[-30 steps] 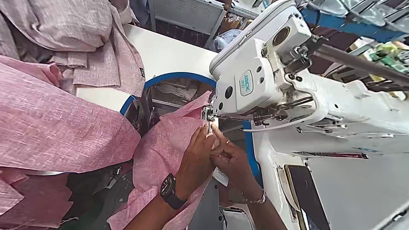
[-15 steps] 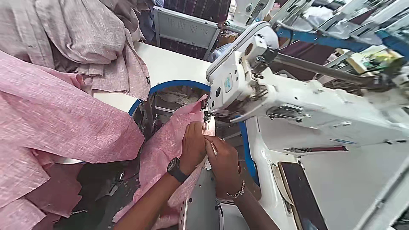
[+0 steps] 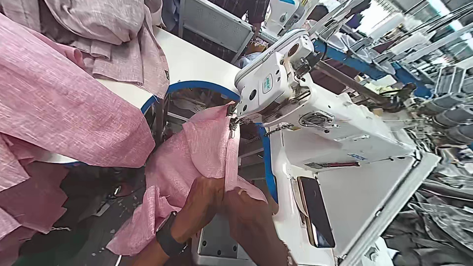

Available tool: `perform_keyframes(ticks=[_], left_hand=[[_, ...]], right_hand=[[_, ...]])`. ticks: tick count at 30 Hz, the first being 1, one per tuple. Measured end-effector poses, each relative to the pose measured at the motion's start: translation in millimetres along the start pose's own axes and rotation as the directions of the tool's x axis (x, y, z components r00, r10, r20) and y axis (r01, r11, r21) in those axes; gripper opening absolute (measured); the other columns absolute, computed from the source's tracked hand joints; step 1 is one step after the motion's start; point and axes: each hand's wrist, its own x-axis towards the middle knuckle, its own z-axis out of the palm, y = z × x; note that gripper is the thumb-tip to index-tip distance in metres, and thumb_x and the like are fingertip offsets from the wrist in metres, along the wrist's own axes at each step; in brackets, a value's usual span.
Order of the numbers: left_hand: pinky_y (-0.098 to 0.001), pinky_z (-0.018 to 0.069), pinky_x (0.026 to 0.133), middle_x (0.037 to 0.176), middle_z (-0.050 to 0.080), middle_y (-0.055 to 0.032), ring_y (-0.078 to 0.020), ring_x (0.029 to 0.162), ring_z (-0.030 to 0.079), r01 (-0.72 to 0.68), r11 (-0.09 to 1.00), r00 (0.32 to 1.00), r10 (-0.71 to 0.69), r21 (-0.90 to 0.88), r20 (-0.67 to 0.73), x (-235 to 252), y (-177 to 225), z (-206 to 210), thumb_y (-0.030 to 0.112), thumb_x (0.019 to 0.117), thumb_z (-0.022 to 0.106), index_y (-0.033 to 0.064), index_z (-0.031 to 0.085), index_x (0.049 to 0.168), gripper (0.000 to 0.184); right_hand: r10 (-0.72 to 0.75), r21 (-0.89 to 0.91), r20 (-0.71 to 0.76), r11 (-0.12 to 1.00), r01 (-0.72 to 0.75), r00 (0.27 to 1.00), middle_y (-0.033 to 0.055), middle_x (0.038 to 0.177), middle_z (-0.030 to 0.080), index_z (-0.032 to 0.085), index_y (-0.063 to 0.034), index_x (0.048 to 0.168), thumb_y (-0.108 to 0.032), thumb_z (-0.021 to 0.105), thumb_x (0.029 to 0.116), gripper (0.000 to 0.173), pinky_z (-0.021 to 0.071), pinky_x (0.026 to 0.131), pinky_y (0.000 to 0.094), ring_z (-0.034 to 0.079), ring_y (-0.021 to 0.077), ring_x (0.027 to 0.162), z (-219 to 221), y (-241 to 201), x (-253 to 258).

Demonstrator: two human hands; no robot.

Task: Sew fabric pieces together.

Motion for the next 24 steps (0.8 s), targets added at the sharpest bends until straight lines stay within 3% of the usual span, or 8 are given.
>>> perform_keyframes(ticks=[2,4,9,11,14,18,22,24], left_hand=[[-0.0327,0.0397,0.049,0.052,0.052,-0.0023,-0.0115,0.048,0.051,0.052,0.985,0.998,-0.046,-0.165,0.042,9,-15,-4,0.011,0.0893,0.057,0.0050,0.060,0.061,0.029],[-0.0258,0.0380,0.050,0.053,0.051,0.0035,-0.0030,0.050,0.048,0.093,0.949,0.995,-0.082,-0.302,0.048,20,-27,0,0.012,0.0909,0.057,0.0069,0.060,0.061,0.031],[-0.0246,0.0420,0.052,0.057,0.055,0.0065,-0.0012,0.052,0.051,0.146,0.888,0.986,-0.164,-0.435,-0.003,48,-36,15,0.012,0.0940,0.055,0.0094,0.063,0.066,0.029],[-0.0248,0.0436,0.055,0.060,0.056,0.0047,-0.0030,0.054,0.052,0.146,0.893,0.987,-0.163,-0.426,-0.003,55,-36,15,0.012,0.0974,0.053,0.0071,0.066,0.073,0.028],[-0.0358,0.0461,0.056,0.061,0.056,-0.0058,-0.0167,0.056,0.057,0.111,0.968,0.994,-0.104,-0.224,0.044,42,-22,3,0.012,0.1007,0.047,0.0009,0.068,0.082,0.029],[-0.0302,0.0449,0.056,0.061,0.059,-0.0012,-0.0097,0.055,0.055,0.099,0.963,0.994,-0.081,-0.251,0.079,25,-25,-1,0.017,0.1016,0.048,0.0044,0.073,0.089,0.031],[-0.0247,0.0430,0.055,0.062,0.053,0.0049,-0.0035,0.055,0.050,0.166,0.895,0.981,-0.109,-0.413,0.158,51,-37,2,0.012,0.1004,0.048,0.0065,0.065,0.078,0.029],[-0.0260,0.0456,0.060,0.067,0.058,0.0035,-0.0037,0.061,0.054,0.137,0.891,0.989,-0.101,-0.434,0.105,59,-42,8,0.008,0.0965,0.048,0.0050,0.068,0.081,0.025]], right_hand=[[0.084,0.116,0.038,0.989,-0.087,0.996,0.0052,0.061,0.058,0.068,-0.0058,0.076,-0.013,0.056,0.0861,0.017,0.0416,0.037,0.0294,0.057,0.0166,0.045,11,-7,10],[0.112,0.138,0.081,0.983,-0.123,0.990,0.0053,0.059,0.057,0.067,-0.0045,0.077,-0.014,0.056,0.0866,0.018,0.0428,0.038,0.0312,0.058,0.0177,0.045,14,-3,20],[0.136,0.034,0.115,0.989,-0.141,0.984,0.0059,0.056,0.056,0.066,-0.0037,0.076,-0.012,0.056,0.0852,0.016,0.0448,0.040,0.0351,0.061,0.0212,0.047,18,10,44],[0.166,-0.018,0.102,0.986,-0.165,0.981,0.0066,0.057,0.057,0.066,-0.0033,0.077,-0.012,0.057,0.0859,0.016,0.0461,0.041,0.0362,0.062,0.0226,0.048,21,10,47],[0.182,-0.121,0.037,0.977,-0.176,0.983,0.0066,0.055,0.056,0.066,-0.0030,0.076,-0.011,0.056,0.0861,0.017,0.0442,0.037,0.0348,0.060,0.0211,0.043,22,6,40],[0.182,-0.183,-0.014,0.966,-0.181,0.983,0.0054,0.054,0.055,0.067,-0.0031,0.077,-0.011,0.055,0.0883,0.019,0.0415,0.035,0.0317,0.057,0.0192,0.040,27,-2,32],[0.190,-0.172,-0.027,0.966,-0.191,0.982,0.0069,0.054,0.056,0.067,-0.0016,0.076,-0.011,0.056,0.0890,0.020,0.0433,0.037,0.0335,0.059,0.0212,0.042,31,0,41],[0.228,-0.121,-0.067,0.964,-0.235,0.971,0.0079,0.056,0.057,0.067,-0.0007,0.078,-0.010,0.054,0.0901,0.020,0.0451,0.038,0.0350,0.061,0.0224,0.044,41,1,42]])
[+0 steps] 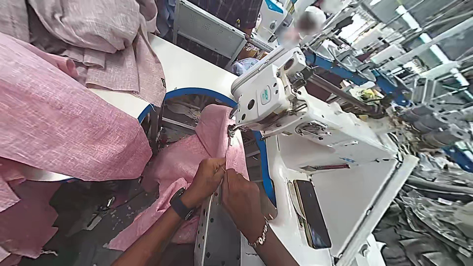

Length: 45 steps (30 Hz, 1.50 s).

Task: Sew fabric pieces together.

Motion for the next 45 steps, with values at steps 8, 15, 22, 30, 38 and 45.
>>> perform_keyframes(ticks=[8,15,22,30,38,45], left_hand=[[-0.0361,0.0519,0.056,0.067,0.065,-0.0046,-0.0171,0.061,0.064,-0.142,0.870,0.969,0.219,0.472,-0.111,-64,15,2,0.026,0.1009,0.052,0.0060,0.072,0.083,0.033],[-0.0393,0.0393,0.044,0.051,0.048,-0.0049,-0.0220,0.046,0.053,-0.062,0.871,0.976,0.155,0.488,-0.153,-33,21,14,0.016,0.0928,0.048,0.0064,0.062,0.072,0.026],[-0.0342,0.0367,0.039,0.048,0.044,-0.0022,-0.0177,0.041,0.049,-0.062,0.858,0.963,0.186,0.510,-0.196,-28,19,18,0.017,0.0886,0.053,0.0084,0.059,0.069,0.022],[-0.0377,0.0421,0.043,0.053,0.050,-0.0036,-0.0206,0.046,0.055,-0.012,0.896,0.977,0.104,0.444,-0.184,-1,20,12,0.017,0.0936,0.052,0.0062,0.065,0.083,0.020],[-0.0378,0.0483,0.060,0.072,0.065,-0.0033,-0.0158,0.058,0.056,0.187,0.944,0.979,-0.203,0.270,0.032,-11,39,-17,0.021,0.1009,0.053,0.0072,0.072,0.122,0.031],[-0.0366,0.0442,0.048,0.057,0.056,-0.0041,-0.0186,0.050,0.057,0.059,0.902,0.953,0.076,0.428,-0.292,-6,22,25,0.013,0.0942,0.052,0.0057,0.068,0.082,0.022]], right_hand=[[0.119,0.197,-0.054,0.975,-0.106,0.991,0.0057,0.056,0.062,0.072,-0.0002,0.078,-0.017,0.062,0.0870,0.022,0.0460,0.043,0.0293,0.059,0.0148,0.045,-34,14,-55],[-0.076,-0.093,0.010,0.993,0.076,0.997,0.0030,0.057,0.056,0.067,-0.0072,0.075,-0.011,0.055,0.0908,0.020,0.0401,0.035,0.0281,0.056,0.0148,0.042,-34,-10,-27],[-0.089,-0.209,0.082,0.972,0.104,0.993,0.0045,0.059,0.059,0.075,-0.0022,0.086,-0.005,0.062,0.0843,0.014,0.0406,0.037,0.0246,0.056,0.0141,0.043,-34,-14,-5],[-0.067,-0.270,0.015,0.960,0.068,0.998,0.0037,0.054,0.056,0.076,-0.0018,0.086,-0.007,0.060,0.0855,0.017,0.0372,0.035,0.0271,0.054,0.0152,0.039,-12,-1,22],[0.155,0.133,0.018,0.979,-0.156,0.988,0.0071,0.062,0.066,0.074,-0.0003,0.085,-0.016,0.055,0.0970,0.028,0.0479,0.046,0.0274,0.062,0.0130,0.051,-29,32,-29],[-0.203,-0.178,0.044,0.962,0.208,0.978,0.0016,0.050,0.050,0.069,-0.0066,0.076,-0.009,0.056,0.0856,0.016,0.0320,0.033,0.0282,0.050,0.0156,0.037,-22,15,6]])
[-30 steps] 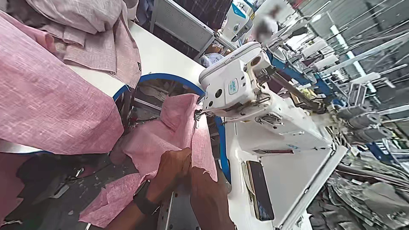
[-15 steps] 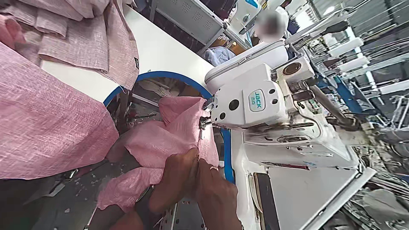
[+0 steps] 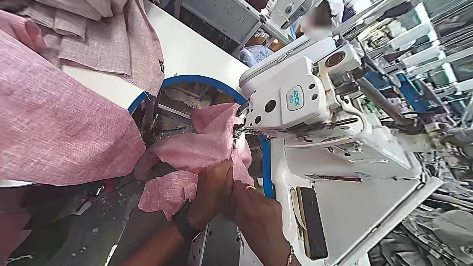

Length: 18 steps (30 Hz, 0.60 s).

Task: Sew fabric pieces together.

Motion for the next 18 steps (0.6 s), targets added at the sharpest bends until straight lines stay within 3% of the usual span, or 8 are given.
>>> perform_keyframes(ticks=[3,5,7,10,12,15,17,18], left_hand=[[-0.0406,0.0451,0.049,0.058,0.058,-0.0066,-0.0225,0.052,0.059,-0.021,0.998,1.000,0.022,0.054,-0.019,15,0,-3,0.013,0.0920,0.055,0.0046,0.069,0.079,0.021],[-0.0441,0.0476,0.057,0.063,0.061,-0.0087,-0.0248,0.059,0.062,0.046,0.999,0.995,-0.047,0.014,0.090,27,2,-12,0.013,0.0946,0.055,0.0020,0.071,0.085,0.022],[-0.0384,0.0465,0.063,0.067,0.057,-0.0035,-0.0171,0.062,0.055,0.179,0.980,0.949,-0.147,-0.092,0.280,37,-6,-26,0.019,0.0975,0.057,0.0032,0.071,0.092,0.021],[-0.0219,0.0360,0.052,0.057,0.043,0.0103,-0.0010,0.051,0.041,0.345,0.868,0.855,-0.133,-0.358,0.502,46,-48,-43,0.015,0.0957,0.064,0.0100,0.059,0.075,0.022],[-0.0178,0.0455,0.058,0.064,0.055,0.0124,0.0029,0.058,0.052,0.415,0.770,0.805,-0.063,-0.484,0.590,58,-70,-55,0.008,0.0972,0.059,0.0123,0.061,0.075,0.023],[-0.0186,0.0477,0.066,0.069,0.059,0.0086,0.0018,0.067,0.055,0.096,0.881,0.844,0.175,-0.463,0.508,92,-43,-69,0.009,0.0963,0.060,0.0083,0.065,0.075,0.022],[-0.0251,0.0453,0.061,0.067,0.058,0.0008,-0.0058,0.063,0.054,-0.228,0.938,0.759,0.340,-0.262,0.556,96,-6,-67,0.015,0.0984,0.058,0.0036,0.067,0.077,0.026],[-0.0353,0.0464,0.062,0.069,0.060,-0.0065,-0.0157,0.065,0.057,-0.307,0.940,0.717,0.332,-0.151,0.612,90,11,-64,0.015,0.1013,0.055,0.0001,0.067,0.082,0.027]], right_hand=[[-0.028,-0.077,0.017,0.997,0.029,0.999,0.0041,0.051,0.052,0.069,-0.0040,0.077,-0.008,0.060,0.0818,0.011,0.0347,0.033,0.0297,0.053,0.0179,0.038,8,4,16],[0.002,-0.066,-0.010,0.998,-0.003,1.000,0.0057,0.053,0.055,0.070,-0.0028,0.079,-0.008,0.062,0.0819,0.010,0.0370,0.034,0.0317,0.056,0.0201,0.039,20,6,18],[0.099,-0.022,-0.055,0.995,-0.100,0.994,0.0074,0.055,0.058,0.071,-0.0021,0.082,-0.009,0.060,0.0873,0.014,0.0414,0.035,0.0341,0.059,0.0217,0.042,29,6,3],[0.276,0.138,-0.166,0.957,-0.254,0.947,0.0094,0.060,0.065,0.075,0.0000,0.082,-0.015,0.056,0.0937,0.027,0.0470,0.041,0.0341,0.063,0.0212,0.047,34,3,-42],[0.352,0.240,-0.198,0.922,-0.303,0.915,0.0082,0.062,0.066,0.074,-0.0006,0.081,-0.019,0.053,0.0963,0.032,0.0486,0.045,0.0300,0.064,0.0176,0.051,35,1,-63],[0.411,0.341,-0.253,0.885,-0.317,0.876,0.0100,0.065,0.068,0.074,0.0015,0.085,-0.019,0.052,0.0988,0.033,0.0491,0.049,0.0273,0.063,0.0162,0.053,34,5,-58],[0.430,0.364,-0.269,0.874,-0.322,0.862,0.0106,0.067,0.069,0.074,0.0020,0.085,-0.017,0.053,0.0980,0.031,0.0495,0.051,0.0262,0.064,0.0158,0.055,35,9,-56],[0.442,0.373,-0.265,0.866,-0.332,0.857,0.0104,0.068,0.069,0.074,0.0019,0.085,-0.017,0.054,0.0977,0.031,0.0506,0.053,0.0262,0.065,0.0157,0.056,36,10,-56]])
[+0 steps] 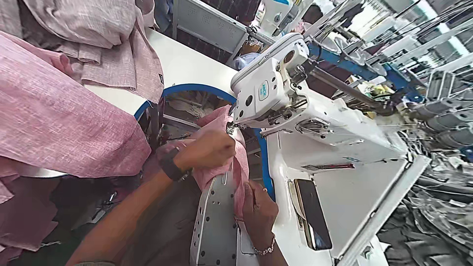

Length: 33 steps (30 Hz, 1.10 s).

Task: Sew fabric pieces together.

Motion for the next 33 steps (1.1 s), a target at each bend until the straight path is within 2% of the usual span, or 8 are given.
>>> perform_keyframes(ticks=[2,6,12,16,20,24,30,33], left_hand=[[-0.0517,0.0487,0.068,0.074,0.062,-0.0170,-0.0321,0.073,0.063,0.114,0.989,0.993,-0.111,0.096,-0.036,-11,20,25,0.016,0.1042,0.050,-0.0042,0.066,0.090,0.029],[-0.0312,0.0436,0.059,0.065,0.053,0.0005,-0.0100,0.059,0.051,0.273,0.956,0.874,-0.295,-0.111,-0.387,-57,-13,63,0.027,0.1026,0.053,0.0047,0.066,0.084,0.031],[-0.0562,0.0550,0.062,0.072,0.066,-0.0213,-0.0417,0.069,0.070,0.403,0.779,0.908,-0.272,0.480,-0.320,-52,60,55,0.009,0.0974,0.060,-0.0048,0.070,0.094,0.017],[-0.0495,0.0544,0.060,0.070,0.066,-0.0186,-0.0388,0.068,0.070,0.523,0.740,0.851,-0.426,0.423,-0.307,-47,86,104,0.013,0.0984,0.059,-0.0046,0.067,0.102,0.020],[-0.0486,0.0538,0.054,0.063,0.065,-0.0129,-0.0298,0.056,0.067,0.340,0.930,0.842,-0.235,0.139,-0.485,-68,42,114,0.009,0.0922,0.060,-0.0010,0.074,0.096,0.017],[-0.0448,0.0462,0.045,0.053,0.055,-0.0096,-0.0277,0.047,0.060,0.216,0.958,0.867,-0.100,0.187,-0.488,-69,24,112,0.008,0.0789,0.067,0.0014,0.066,0.081,0.007],[-0.0491,0.0496,0.053,0.058,0.058,-0.0149,-0.0340,0.054,0.064,0.228,0.958,0.945,-0.176,0.171,-0.275,-51,20,75,0.004,0.0827,0.068,-0.0033,0.068,0.093,0.013],[-0.0356,0.0447,0.041,0.050,0.053,-0.0059,-0.0207,0.040,0.055,0.127,0.972,0.868,-0.012,0.198,-0.497,-54,4,96,0.011,0.0871,0.059,0.0002,0.072,0.093,0.018]], right_hand=[[0.054,0.036,-0.003,0.998,-0.054,0.999,0.0113,0.070,0.071,0.075,0.0023,0.085,-0.016,0.054,0.0969,0.030,0.0519,0.059,0.0279,0.067,0.0166,0.061,-2,3,0],[0.165,0.114,0.042,0.979,-0.169,0.985,0.0133,0.075,0.071,0.075,0.0033,0.089,-0.014,0.053,0.0974,0.029,0.0544,0.062,0.0309,0.069,0.0189,0.066,-5,15,5],[0.136,0.118,0.070,0.983,-0.143,0.988,0.0138,0.075,0.072,0.075,0.0032,0.090,-0.013,0.053,0.0958,0.028,0.0548,0.061,0.0361,0.069,0.0230,0.065,-8,14,7],[0.200,0.101,0.047,0.974,-0.204,0.979,0.0157,0.077,0.072,0.075,0.0048,0.092,-0.012,0.055,0.0959,0.027,0.0543,0.062,0.0372,0.069,0.0230,0.066,-11,24,10],[0.065,0.050,0.133,0.996,-0.072,0.989,0.0163,0.079,0.075,0.077,0.0041,0.088,-0.011,0.058,0.0938,0.025,0.0582,0.063,0.0420,0.073,0.0277,0.070,-19,7,-1],[-0.232,-0.096,0.286,0.958,0.269,0.930,0.0059,0.063,0.060,0.071,-0.0043,0.081,-0.008,0.059,0.0877,0.014,0.0432,0.038,0.0272,0.059,0.0161,0.046,-24,-50,4],[-0.168,-0.148,0.269,0.966,0.213,0.948,0.0053,0.061,0.059,0.071,-0.0044,0.081,-0.009,0.056,0.0907,0.018,0.0406,0.037,0.0252,0.056,0.0147,0.044,-9,-56,29],[-0.104,-0.162,0.269,0.975,0.151,0.957,0.0061,0.060,0.061,0.073,-0.0038,0.080,-0.012,0.057,0.0923,0.022,0.0416,0.038,0.0262,0.058,0.0151,0.044,-7,-52,38]])
